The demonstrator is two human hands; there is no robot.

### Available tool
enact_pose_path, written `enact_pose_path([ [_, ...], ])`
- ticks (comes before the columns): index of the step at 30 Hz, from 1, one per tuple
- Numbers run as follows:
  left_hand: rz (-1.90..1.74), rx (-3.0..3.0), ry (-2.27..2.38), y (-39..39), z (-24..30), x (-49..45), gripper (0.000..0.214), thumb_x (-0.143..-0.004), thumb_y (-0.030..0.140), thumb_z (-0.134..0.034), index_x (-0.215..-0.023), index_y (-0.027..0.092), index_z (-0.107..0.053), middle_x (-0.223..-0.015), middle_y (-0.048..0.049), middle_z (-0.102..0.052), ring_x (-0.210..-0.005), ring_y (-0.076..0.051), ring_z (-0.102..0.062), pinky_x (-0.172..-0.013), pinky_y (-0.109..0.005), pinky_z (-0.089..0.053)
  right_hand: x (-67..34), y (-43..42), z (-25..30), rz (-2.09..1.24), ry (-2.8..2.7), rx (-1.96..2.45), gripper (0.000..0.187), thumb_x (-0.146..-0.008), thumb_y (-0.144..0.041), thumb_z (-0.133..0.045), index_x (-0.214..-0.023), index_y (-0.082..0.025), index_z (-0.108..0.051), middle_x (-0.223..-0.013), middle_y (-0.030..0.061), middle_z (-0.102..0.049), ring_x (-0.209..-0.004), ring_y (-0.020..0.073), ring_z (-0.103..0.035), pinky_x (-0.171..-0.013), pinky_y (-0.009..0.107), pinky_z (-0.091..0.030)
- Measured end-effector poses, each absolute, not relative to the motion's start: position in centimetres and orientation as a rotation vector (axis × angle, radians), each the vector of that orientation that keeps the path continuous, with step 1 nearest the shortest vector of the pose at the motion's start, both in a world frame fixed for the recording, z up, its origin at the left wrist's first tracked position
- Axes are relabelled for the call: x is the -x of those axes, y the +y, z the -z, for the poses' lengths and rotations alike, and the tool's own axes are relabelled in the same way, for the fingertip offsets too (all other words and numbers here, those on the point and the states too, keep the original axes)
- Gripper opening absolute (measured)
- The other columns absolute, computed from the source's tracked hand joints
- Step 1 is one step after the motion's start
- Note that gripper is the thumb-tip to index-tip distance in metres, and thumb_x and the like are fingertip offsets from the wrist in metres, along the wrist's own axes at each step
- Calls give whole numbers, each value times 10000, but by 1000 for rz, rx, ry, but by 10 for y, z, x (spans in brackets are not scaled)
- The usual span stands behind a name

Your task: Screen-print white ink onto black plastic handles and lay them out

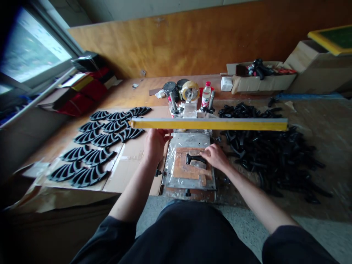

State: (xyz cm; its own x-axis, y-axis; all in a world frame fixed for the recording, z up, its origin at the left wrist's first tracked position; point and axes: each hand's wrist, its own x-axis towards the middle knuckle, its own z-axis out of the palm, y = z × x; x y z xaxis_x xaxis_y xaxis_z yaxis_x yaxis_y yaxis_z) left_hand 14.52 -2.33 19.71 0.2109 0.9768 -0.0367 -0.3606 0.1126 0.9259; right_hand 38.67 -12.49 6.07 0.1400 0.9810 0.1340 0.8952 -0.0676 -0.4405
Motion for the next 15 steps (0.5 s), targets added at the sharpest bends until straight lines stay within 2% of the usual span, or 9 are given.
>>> enact_pose_path([
  [2, -1062, -883, 907, -45, -173, -148, 492, -847, 618, -479, -1038, 171, -557, -879, -70, -660, -724, -136, -636, -593, -231, -500, -349, -131, -49, -248, -1922, 2066, 181, -857, -337, -606, -823, -160, -613, -940, 111, -649, -932, 240, -577, -812, 333, -444],
  [4, -689, -791, 964, -78, -140, -149, 552, -801, 646, -529, -1043, 151, -559, -903, -106, -684, -685, -156, -639, -553, -243, -486, -321, -136, -49, -249, -1875, 2185, 105, -895, -245, -544, -850, -157, -579, -874, 112, -649, -890, 239, -575, -777, 326, -438],
  [6, -374, -663, 976, -111, -110, -151, 598, -771, 672, -549, -1083, 161, -561, -1002, -137, -690, -765, -203, -662, -573, -281, -502, -299, -145, -58, -271, -1804, 2205, 115, -933, -198, -460, -871, -167, -552, -825, 97, -642, -849, 226, -572, -749, 312, -433],
  [9, -407, -524, 975, -140, -84, -153, 551, -791, 658, -526, -1033, 166, -575, -987, -120, -684, -811, -202, -659, -610, -283, -507, -274, -158, -73, -319, -1913, 1952, 159, -950, -173, -407, -866, -186, -541, -872, 84, -629, -881, 208, -562, -773, 298, -433],
  [12, -519, -644, 1149, -127, -78, -135, 500, -790, 629, -533, -982, 168, -555, -882, -74, -666, -658, -145, -627, -524, -226, -445, -287, -159, -76, -388, -1986, 1724, 170, -944, -158, -404, -900, -193, -564, -943, 71, -627, -940, 187, -558, -823, 286, -440],
  [15, -434, -1243, 1440, -83, -73, -88, 574, -871, 664, -293, -1038, 170, -531, -785, -62, -654, -537, -129, -572, -483, -231, -407, -354, -151, -58, -294, -1815, 1956, 294, -873, -40, -380, -992, -182, -609, -1045, 87, -632, -1027, 195, -547, -893, 305, -434],
])
